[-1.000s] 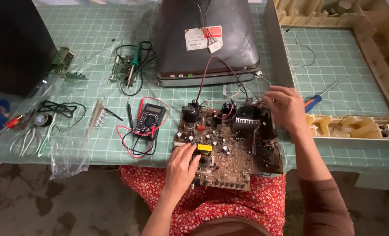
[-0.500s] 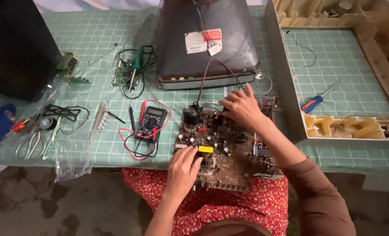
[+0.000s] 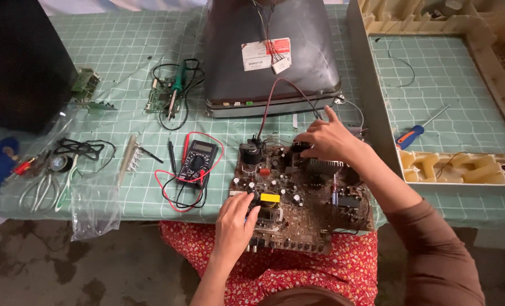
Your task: The person is repairing an electronic circuit board while sitting on the floor. They use a multimeter to test components and a screwdriver to adjust parts on the board. The workspace includes a green cutting mat, a soldering iron, and various tools.
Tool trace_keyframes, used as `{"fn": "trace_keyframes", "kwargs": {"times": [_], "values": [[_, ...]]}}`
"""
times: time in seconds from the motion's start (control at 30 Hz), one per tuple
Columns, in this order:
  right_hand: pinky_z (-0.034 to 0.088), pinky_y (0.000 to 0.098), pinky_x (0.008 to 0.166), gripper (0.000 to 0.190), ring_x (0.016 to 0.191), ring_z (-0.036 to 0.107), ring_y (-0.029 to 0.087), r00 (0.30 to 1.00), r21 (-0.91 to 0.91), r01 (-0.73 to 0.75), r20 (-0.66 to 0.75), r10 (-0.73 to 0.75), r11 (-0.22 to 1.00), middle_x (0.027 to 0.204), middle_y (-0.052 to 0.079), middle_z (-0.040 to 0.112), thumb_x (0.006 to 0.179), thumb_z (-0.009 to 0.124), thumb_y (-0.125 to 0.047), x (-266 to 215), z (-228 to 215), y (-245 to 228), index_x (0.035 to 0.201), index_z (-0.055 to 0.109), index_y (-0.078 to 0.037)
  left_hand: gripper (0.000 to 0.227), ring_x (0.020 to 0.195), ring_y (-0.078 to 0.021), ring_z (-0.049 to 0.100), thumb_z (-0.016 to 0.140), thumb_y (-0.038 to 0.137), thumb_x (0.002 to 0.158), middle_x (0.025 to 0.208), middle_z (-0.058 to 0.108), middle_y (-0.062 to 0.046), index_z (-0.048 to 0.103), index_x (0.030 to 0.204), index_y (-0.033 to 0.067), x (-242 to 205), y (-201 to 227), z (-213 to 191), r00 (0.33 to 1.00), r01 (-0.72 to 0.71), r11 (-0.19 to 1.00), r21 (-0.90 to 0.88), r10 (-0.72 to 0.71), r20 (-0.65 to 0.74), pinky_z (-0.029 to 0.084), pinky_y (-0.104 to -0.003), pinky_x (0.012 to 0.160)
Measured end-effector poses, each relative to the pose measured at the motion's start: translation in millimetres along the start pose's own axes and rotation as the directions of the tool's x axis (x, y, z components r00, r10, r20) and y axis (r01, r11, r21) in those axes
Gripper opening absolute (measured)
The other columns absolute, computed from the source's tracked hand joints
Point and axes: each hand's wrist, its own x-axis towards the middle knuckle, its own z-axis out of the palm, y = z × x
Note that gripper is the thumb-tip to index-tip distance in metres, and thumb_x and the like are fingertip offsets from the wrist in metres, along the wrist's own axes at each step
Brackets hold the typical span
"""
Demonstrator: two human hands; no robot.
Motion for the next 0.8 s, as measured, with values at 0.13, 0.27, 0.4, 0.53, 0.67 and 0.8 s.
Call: {"fn": "trace_keyframes", "kwargs": {"times": [0.13,0.27,0.4,0.53,0.67,0.8], "values": [[0.009,0.0777,0.122,0.046,0.110,0.070,0.019,0.998,-0.044,0.014,0.069,-0.011,0.999,0.104,-0.001,0.079,0.081,0.077,-0.047,2,-2,-5,0.121,0.068,-0.026,0.034,0.109,-0.0307,0.068,0.074,0.014,0.086,0.118,0.071,-0.017,0.069,0.116,-0.0015,-4,-6,7,1.000,0.009,1.000,0.013,-0.010,0.027,0.057,-0.040,0.094],[0.021,0.0683,0.124,0.012,0.092,0.066,0.019,1.000,-0.085,0.013,-0.008,-0.013,0.996,0.081,-0.003,0.074,0.091,0.073,-0.027,8,-3,4,0.101,0.072,-0.022,0.034,0.106,-0.0307,0.067,0.075,0.013,0.084,0.115,0.071,-0.015,0.067,0.115,-0.0015,0,0,0,1.000,-0.016,1.000,-0.002,0.016,-0.002,0.054,-0.041,0.093],[0.036,0.0668,0.116,0.013,0.081,0.068,0.017,0.982,-0.101,-0.053,-0.187,0.033,0.994,0.077,-0.001,0.072,0.095,0.070,-0.028,27,27,25,0.107,0.074,-0.026,0.034,0.106,-0.0303,0.068,0.075,0.013,0.084,0.115,0.071,-0.015,0.068,0.115,-0.0016,-1,0,3,1.000,-0.017,1.000,-0.010,0.017,0.002,0.055,-0.040,0.093],[0.036,0.0639,0.115,0.018,0.095,0.067,0.021,0.989,-0.149,-0.118,-0.110,0.102,0.982,0.099,0.001,0.075,0.093,0.066,-0.028,39,49,32,0.108,0.075,-0.025,0.034,0.107,-0.0300,0.068,0.075,0.013,0.084,0.115,0.071,-0.016,0.069,0.115,-0.0018,-2,0,1,1.000,-0.008,1.000,-0.005,0.008,0.022,0.055,-0.040,0.093],[0.045,0.0405,0.084,0.012,0.096,0.059,0.023,0.986,-0.307,-0.089,-0.159,0.041,0.947,0.107,0.008,0.068,0.087,0.064,-0.028,42,70,34,0.086,0.076,-0.024,0.034,0.105,-0.0306,0.067,0.074,0.013,0.084,0.115,0.071,-0.014,0.068,0.115,-0.0011,-1,2,-2,1.000,-0.014,1.000,-0.006,0.014,0.023,0.054,-0.041,0.092],[0.063,0.0429,0.064,0.015,0.087,0.071,0.033,0.991,-0.134,-0.097,0.082,0.109,0.986,0.123,0.024,0.063,0.087,0.062,-0.013,52,74,38,0.089,0.077,-0.009,0.035,0.103,-0.0303,0.069,0.075,0.015,0.084,0.115,0.072,-0.015,0.070,0.115,-0.0008,-3,0,0,0.998,-0.003,1.000,0.018,0.002,0.056,0.056,-0.040,0.090]]}}
